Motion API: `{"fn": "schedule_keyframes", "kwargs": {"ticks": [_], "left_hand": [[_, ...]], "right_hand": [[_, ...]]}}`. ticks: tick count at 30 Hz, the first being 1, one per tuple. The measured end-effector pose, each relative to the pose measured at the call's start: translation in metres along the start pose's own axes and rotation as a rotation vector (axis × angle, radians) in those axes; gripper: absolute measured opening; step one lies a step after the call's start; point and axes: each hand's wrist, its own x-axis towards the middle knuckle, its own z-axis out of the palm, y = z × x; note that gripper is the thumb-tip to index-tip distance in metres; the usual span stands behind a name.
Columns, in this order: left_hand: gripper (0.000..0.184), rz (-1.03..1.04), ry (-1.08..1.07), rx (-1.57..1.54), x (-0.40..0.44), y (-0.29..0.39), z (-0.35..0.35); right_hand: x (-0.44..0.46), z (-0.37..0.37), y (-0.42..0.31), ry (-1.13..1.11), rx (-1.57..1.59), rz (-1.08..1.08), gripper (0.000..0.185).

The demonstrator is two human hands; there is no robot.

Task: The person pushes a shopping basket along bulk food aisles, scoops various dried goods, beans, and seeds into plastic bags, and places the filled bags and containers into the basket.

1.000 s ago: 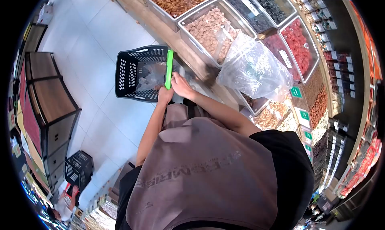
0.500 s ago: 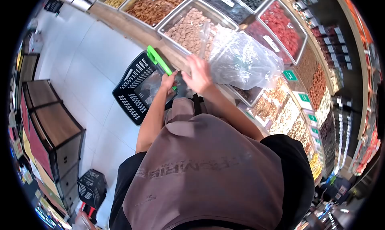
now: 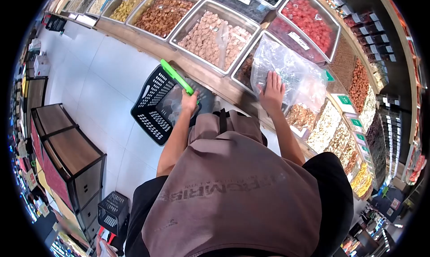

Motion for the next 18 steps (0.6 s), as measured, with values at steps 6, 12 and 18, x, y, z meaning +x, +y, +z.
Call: {"fn": "schedule_keyframes", "kwargs": {"ticks": [6,12,18], "left_hand": [[0.066,-0.13,-0.134,0.234,-0.018,-0.073,-0.014],[0.04,-0.184,-0.2,0.236,-0.039,-0.146,-0.058],[0.04,-0.203,-0.172,0.156,-0.049,-0.189,-0.089]], "right_hand": [[0.013,0.01,-0.007,0.098,0.004,-0.021,0.074],[0.019,0.012,-0.028,0.224,0.034,-0.024,0.063],[0.032,-0.032,-0.135,0.174,0.334,-0.26,0.05]]}}
